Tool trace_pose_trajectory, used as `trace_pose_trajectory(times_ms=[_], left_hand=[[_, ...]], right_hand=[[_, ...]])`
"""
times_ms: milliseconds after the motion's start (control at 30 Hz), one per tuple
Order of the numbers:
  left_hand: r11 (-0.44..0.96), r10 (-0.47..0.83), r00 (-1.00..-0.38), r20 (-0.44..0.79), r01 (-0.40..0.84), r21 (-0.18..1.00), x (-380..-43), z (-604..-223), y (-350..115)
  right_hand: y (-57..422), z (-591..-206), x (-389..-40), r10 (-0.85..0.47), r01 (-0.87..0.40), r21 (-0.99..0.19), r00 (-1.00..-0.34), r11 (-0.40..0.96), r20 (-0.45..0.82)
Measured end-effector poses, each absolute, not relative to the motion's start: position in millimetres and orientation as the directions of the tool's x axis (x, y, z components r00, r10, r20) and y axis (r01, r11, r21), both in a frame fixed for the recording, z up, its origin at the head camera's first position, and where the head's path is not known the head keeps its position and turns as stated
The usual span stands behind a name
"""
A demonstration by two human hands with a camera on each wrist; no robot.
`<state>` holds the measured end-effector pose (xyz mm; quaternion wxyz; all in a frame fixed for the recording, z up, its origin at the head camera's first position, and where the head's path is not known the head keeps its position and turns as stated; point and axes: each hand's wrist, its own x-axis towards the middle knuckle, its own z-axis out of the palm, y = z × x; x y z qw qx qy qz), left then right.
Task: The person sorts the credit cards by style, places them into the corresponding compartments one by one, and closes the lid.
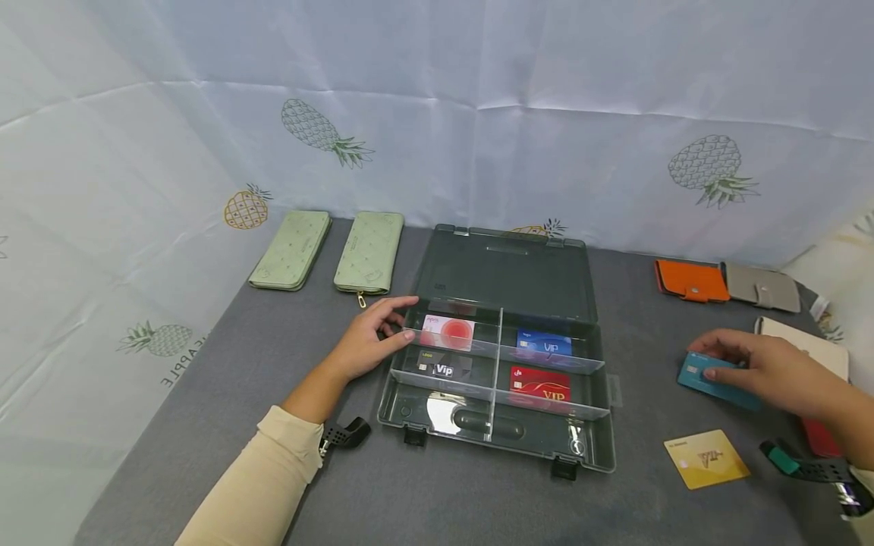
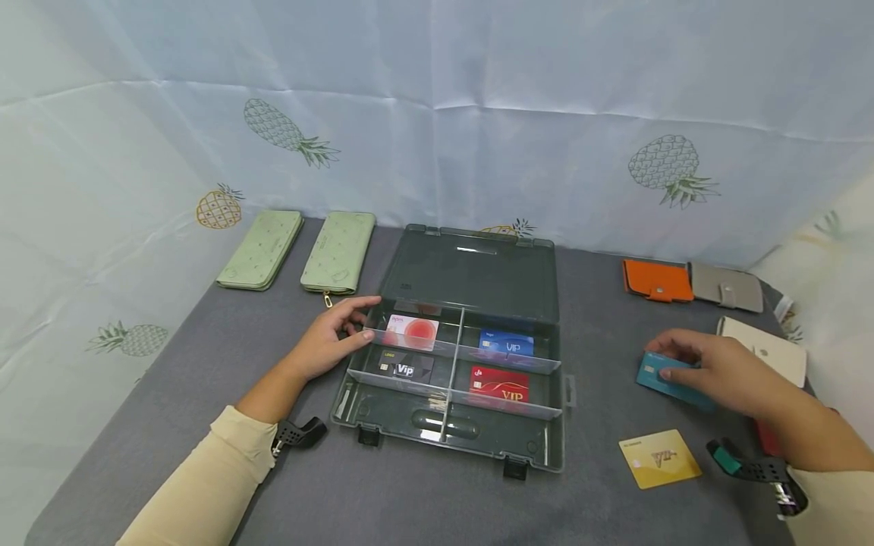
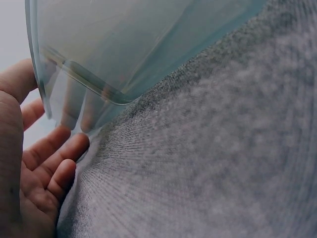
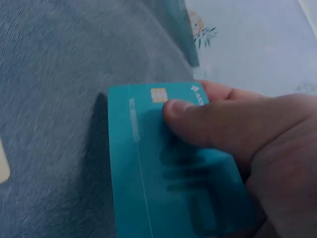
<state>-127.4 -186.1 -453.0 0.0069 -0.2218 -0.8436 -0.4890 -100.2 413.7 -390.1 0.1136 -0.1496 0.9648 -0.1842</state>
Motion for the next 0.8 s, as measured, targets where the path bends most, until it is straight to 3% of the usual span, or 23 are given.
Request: trace_pose_trajectory(times_ms=[500,800], left_hand=[[0.428,0.366,-0.903,0.227,0.379,0.820,-127.0,-451.5,-186.0],[0.434,0.364,-0.904,0.223,0.376,0.819,-127.1,-451.7,-186.3]], right_hand=[[346.8,-342.2,-91.4,-0.404,-0.293,-0.568,-0.912,0.769,-0.075],[297.8,-330.5,-94.4,-0.540,-0.356,-0.712,-0.841,0.605,-0.039]])
